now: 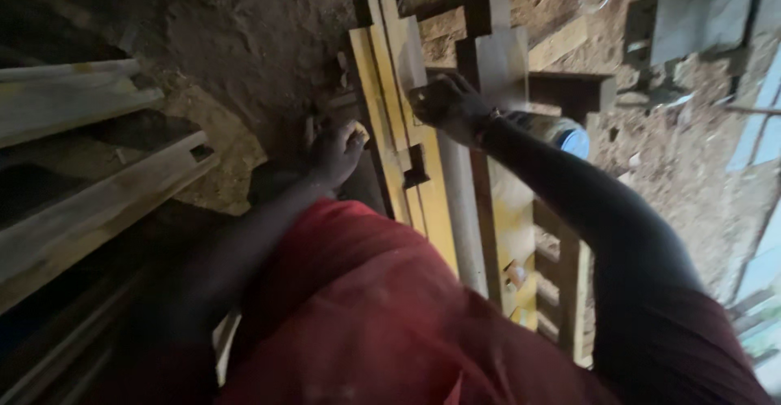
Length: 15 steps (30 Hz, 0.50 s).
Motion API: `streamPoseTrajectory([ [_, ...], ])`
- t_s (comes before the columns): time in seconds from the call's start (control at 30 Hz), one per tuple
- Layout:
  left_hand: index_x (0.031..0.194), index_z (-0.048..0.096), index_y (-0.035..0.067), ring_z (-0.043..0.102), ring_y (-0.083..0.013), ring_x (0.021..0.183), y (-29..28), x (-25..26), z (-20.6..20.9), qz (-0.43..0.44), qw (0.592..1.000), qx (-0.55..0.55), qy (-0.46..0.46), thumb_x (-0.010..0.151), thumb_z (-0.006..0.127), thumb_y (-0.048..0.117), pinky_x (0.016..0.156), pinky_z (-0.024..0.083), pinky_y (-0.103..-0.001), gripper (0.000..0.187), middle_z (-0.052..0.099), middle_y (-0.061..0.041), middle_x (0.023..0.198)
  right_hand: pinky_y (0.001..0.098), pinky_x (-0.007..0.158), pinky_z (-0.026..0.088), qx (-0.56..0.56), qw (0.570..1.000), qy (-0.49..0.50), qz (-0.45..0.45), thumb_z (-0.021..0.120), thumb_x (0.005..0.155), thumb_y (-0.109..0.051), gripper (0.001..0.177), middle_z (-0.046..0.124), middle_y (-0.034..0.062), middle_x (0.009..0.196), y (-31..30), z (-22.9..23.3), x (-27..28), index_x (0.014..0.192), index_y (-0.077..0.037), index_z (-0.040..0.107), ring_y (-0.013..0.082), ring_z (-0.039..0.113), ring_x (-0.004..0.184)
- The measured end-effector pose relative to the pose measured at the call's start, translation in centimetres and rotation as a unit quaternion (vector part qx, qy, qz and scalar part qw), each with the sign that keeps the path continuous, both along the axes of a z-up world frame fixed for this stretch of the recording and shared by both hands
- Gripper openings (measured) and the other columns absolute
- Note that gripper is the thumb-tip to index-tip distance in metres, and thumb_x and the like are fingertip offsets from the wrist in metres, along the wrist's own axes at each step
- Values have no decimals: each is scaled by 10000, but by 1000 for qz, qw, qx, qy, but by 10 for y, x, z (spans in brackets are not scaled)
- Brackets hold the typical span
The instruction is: The person sands wooden beams using a piece of sandpaper and applies a yellow substance to the surface by hand.
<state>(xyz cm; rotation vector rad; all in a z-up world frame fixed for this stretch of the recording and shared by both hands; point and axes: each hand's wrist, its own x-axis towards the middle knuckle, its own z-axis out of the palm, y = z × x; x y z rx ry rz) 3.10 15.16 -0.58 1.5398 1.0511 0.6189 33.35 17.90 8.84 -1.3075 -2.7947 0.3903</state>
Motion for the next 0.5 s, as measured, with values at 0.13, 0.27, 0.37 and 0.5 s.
streamPoseTrajectory([
  [0.13, 947, 639, 76, 651, -295, 847, -14, -1, -4, 25, 999, 15, -33, 983, 630, 154, 820, 506, -426, 87, 645, -131, 870, 519, 1040, 392, -48, 997, -32, -44, 656, 988, -269, 287, 647, 109, 1269, -6, -9, 13, 1237, -129, 677, 337, 552, 1193],
  [0.27, 938, 648, 80, 652, -264, 845, -4, -13, -9, -25, 999, -30, 11, 926, 633, 146, 745, 506, -407, 68, 665, -118, 891, 455, 1197, 354, 72, 986, -120, 89, 621, 915, -142, 366, 644, 23, 1406, 10, -21, 6, 1264, -239, 676, 235, 550, 1274],
  [0.37, 914, 638, 74, 641, -282, 844, -9, -4, -19, 15, 999, 22, -24, 919, 662, 148, 774, 507, -408, 78, 651, -131, 868, 520, 1141, 343, -32, 999, -3, 10, 604, 944, -261, 238, 651, 70, 1369, 21, -23, 15, 1161, -215, 689, 310, 551, 1252],
  [0.5, 939, 628, 86, 649, -249, 817, -6, -6, -34, 14, 997, -38, -59, 951, 590, 140, 790, 529, -384, 67, 646, -102, 850, 538, 1208, 340, 5, 994, -104, -13, 602, 1048, -309, 284, 632, 87, 1363, 29, -22, 13, 1262, -137, 674, 333, 545, 1304],
])
